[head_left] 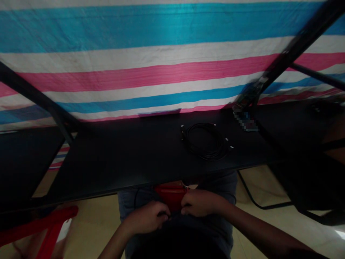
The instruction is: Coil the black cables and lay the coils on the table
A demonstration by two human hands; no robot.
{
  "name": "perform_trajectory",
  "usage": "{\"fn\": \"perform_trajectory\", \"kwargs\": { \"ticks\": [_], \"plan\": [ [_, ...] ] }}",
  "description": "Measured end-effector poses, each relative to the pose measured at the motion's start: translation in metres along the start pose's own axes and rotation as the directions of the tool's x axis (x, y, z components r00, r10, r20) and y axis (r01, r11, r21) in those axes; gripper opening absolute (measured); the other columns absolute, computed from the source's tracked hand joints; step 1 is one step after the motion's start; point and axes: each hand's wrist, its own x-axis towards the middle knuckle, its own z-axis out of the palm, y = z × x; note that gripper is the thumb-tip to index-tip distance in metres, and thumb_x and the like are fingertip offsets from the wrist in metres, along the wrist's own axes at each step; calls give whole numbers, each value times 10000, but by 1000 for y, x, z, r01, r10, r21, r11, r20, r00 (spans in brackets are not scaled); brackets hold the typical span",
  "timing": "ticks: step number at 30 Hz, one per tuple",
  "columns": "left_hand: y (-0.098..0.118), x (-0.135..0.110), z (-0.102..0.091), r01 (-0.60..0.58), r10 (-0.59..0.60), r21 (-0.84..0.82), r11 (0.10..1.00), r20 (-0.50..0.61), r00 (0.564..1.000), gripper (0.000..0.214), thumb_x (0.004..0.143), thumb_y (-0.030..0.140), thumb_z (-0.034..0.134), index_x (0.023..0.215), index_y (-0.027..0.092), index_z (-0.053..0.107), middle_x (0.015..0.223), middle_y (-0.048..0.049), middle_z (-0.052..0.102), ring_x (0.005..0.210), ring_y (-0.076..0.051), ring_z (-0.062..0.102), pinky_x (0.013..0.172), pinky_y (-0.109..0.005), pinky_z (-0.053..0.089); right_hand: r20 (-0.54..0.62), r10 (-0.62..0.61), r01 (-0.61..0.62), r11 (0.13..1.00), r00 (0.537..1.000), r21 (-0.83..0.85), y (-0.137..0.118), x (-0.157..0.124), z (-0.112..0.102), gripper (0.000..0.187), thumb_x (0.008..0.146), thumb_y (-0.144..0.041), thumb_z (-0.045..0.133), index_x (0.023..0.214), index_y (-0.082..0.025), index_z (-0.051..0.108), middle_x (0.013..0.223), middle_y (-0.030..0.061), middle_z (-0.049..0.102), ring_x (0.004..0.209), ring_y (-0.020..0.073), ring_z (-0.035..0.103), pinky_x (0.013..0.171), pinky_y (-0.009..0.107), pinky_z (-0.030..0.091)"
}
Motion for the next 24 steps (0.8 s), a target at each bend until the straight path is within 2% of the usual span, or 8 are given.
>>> {"fn": "perform_trajectory", "kwargs": {
  "ticks": [3, 7, 10, 12, 15, 19, 21, 24],
  "plan": [
    [7, 7, 4, -40, 41, 14, 999, -92, 995, 279, 873, 241, 472, 962, 192, 732, 851, -35, 718, 767, -183, 618, 648, -267, 402, -44, -13, 13, 1000, 999, -20, -12, 7, 4, 252, 927, -308, 579, 977, -205, 804, 912, 63, 791, 776, 186, 691, 611, 250, 394],
    [12, 17, 16, -53, 47, -30, 998, -173, 984, 286, 890, 235, 440, 945, 185, 716, 938, -56, 738, 836, -204, 639, 731, -295, 440, -145, 106, -126, 983, 984, -133, -24, 10, 6, 260, 910, -306, 598, 981, -179, 813, 998, 133, 792, 890, 275, 736, 685, 304, 453],
    [11, 17, 15, -58, 52, -30, 998, -170, 984, 285, 896, 243, 453, 1014, 200, 709, 1005, -56, 741, 877, -207, 642, 773, -302, 453, -165, 164, -195, 961, 973, -196, -22, 7, -1, 278, 895, -332, 621, 964, -146, 816, 977, 172, 787, 883, 316, 745, 699, 335, 484],
    [9, 16, 10, -24, 24, 1, 1000, -119, 993, 275, 898, 264, 470, 999, 195, 716, 948, -55, 738, 826, -201, 631, 726, -295, 441, -154, 178, -208, 956, 972, -206, -18, 4, -6, 288, 892, -348, 626, 961, -143, 817, 946, 173, 786, 866, 319, 746, 683, 334, 491],
    [10, 17, 4, 5, -3, 26, 1000, -85, 996, 260, 895, 278, 485, 916, 177, 724, 869, -54, 729, 757, -193, 611, 669, -290, 415, -134, 151, -175, 966, 979, -192, -14, 4, -9, 297, 910, -360, 605, 962, -158, 817, 909, 151, 786, 838, 295, 741, 655, 315, 484],
    [16, 24, 4, -137, 117, -84, 987, -206, 971, 269, 888, 222, 467, 906, 175, 731, 968, -67, 752, 870, -211, 644, 786, -308, 444, -180, 31, -55, 990, 983, -132, -15, 10, -2, 263, 921, -361, 612, 997, -203, 808, 976, 104, 793, 885, 254, 729, 692, 291, 462],
    [18, 24, 3, -172, 142, -121, 978, -224, 964, 279, 886, 214, 465, 900, 169, 740, 939, -67, 754, 848, -203, 647, 786, -304, 444, -189, -1, -17, 995, 982, -95, -15, 11, -1, 233, 919, -349, 625, 974, -216, 808, 941, 76, 795, 857, 230, 723, 671, 274, 430],
    [16, 13, -9, -77, 63, -112, 991, -121, 991, 280, 893, 266, 488, 919, 154, 744, 809, -49, 711, 696, -171, 606, 651, -275, 425, -156, -24, 17, 999, 987, -46, -8, 4, -11, 199, 905, -339, 650, 896, -214, 806, 832, 43, 778, 772, 191, 693, 619, 254, 375]
  ]
}}
